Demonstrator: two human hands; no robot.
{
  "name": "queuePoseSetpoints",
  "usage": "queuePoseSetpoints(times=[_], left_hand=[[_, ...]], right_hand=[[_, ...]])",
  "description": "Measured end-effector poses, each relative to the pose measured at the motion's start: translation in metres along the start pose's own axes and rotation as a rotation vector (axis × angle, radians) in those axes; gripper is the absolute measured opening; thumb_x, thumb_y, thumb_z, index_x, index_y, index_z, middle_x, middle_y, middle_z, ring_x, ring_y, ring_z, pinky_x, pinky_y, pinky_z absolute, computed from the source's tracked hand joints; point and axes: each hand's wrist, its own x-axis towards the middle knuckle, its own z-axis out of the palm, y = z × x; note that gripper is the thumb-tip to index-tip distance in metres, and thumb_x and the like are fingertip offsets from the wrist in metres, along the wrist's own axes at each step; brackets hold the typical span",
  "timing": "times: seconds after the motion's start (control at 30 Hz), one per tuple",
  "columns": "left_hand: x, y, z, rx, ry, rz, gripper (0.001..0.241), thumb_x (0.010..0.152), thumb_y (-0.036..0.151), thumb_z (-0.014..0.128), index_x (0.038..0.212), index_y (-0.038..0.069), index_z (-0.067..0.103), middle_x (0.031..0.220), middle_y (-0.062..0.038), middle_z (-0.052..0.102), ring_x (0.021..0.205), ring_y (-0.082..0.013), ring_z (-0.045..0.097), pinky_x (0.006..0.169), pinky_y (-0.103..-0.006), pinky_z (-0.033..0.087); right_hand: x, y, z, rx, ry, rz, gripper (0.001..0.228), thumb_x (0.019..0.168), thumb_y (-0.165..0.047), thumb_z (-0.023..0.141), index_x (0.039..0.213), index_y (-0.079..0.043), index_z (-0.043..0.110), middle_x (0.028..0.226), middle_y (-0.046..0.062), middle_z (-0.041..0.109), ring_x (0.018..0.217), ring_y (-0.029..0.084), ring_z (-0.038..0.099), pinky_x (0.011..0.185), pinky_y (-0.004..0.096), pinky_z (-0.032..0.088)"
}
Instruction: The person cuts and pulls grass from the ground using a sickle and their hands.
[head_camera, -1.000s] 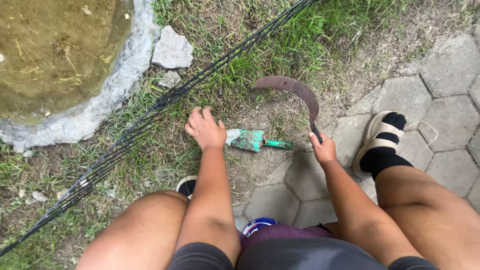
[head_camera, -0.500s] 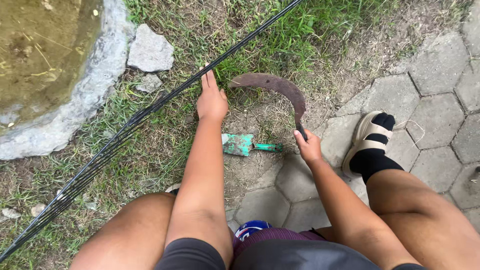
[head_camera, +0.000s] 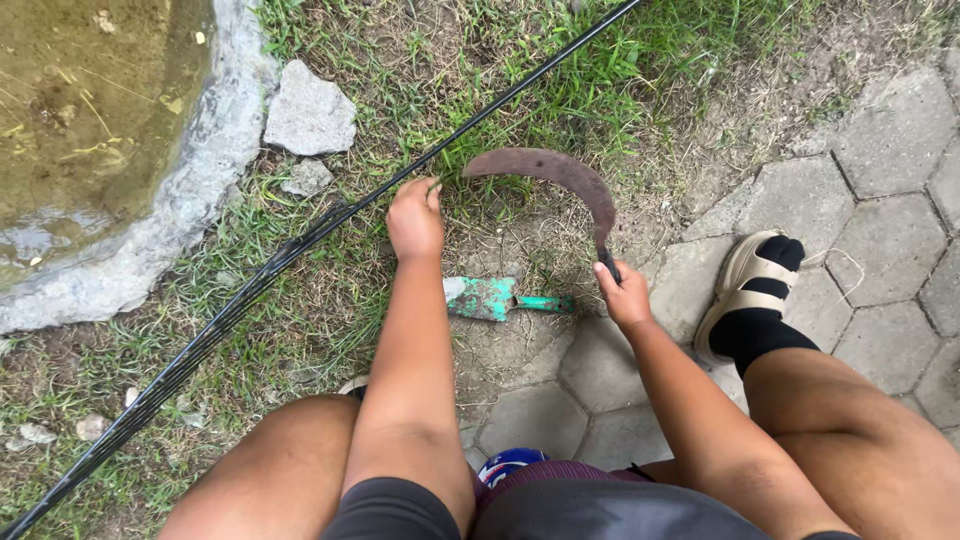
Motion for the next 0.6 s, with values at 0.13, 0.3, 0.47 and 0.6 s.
queuePoseSetpoints(times=[0.13, 0.3, 0.47, 0.6], left_hand=[[-0.012, -0.009, 0.005, -0.188, 0.077, -0.120, 0.013, 0.089, 0.014, 0.077, 0.101, 0.013, 0.081, 0.105, -0.012, 0.076, 0.088, -0.0303, 0.074, 0.082, -0.0391, 0.059], [-0.018, -0.014, 0.021, -0.208, 0.118, -0.229, 0.012, 0.088, 0.013, 0.079, 0.099, 0.013, 0.082, 0.097, -0.012, 0.078, 0.083, -0.0250, 0.074, 0.078, -0.0373, 0.058], [-0.014, -0.026, 0.037, -0.384, 0.130, -0.376, 0.011, 0.088, 0.010, 0.078, 0.098, 0.011, 0.083, 0.087, -0.008, 0.081, 0.074, -0.0146, 0.073, 0.072, -0.0311, 0.058], [-0.014, -0.036, 0.046, -0.558, 0.092, -0.417, 0.011, 0.089, 0.007, 0.076, 0.099, 0.005, 0.080, 0.083, -0.006, 0.078, 0.072, -0.0098, 0.070, 0.067, -0.0258, 0.056]], right_hand=[[-0.006, -0.033, 0.016, -0.110, -0.040, 0.030, 0.038, 0.098, -0.040, 0.067, 0.083, -0.005, 0.063, 0.062, -0.002, 0.051, 0.059, 0.009, 0.045, 0.054, 0.033, 0.038], [-0.009, -0.060, 0.039, -0.333, -0.046, 0.044, 0.051, 0.097, -0.052, 0.065, 0.087, -0.002, 0.068, 0.064, 0.010, 0.060, 0.060, 0.023, 0.056, 0.061, 0.041, 0.046], [-0.006, -0.051, 0.046, -0.359, -0.053, -0.011, 0.052, 0.095, -0.055, 0.063, 0.091, -0.004, 0.069, 0.067, 0.016, 0.064, 0.062, 0.029, 0.063, 0.064, 0.041, 0.049], [-0.006, -0.036, 0.041, -0.418, -0.091, 0.040, 0.057, 0.097, -0.059, 0.061, 0.088, -0.003, 0.070, 0.067, 0.016, 0.065, 0.063, 0.030, 0.063, 0.066, 0.041, 0.050]])
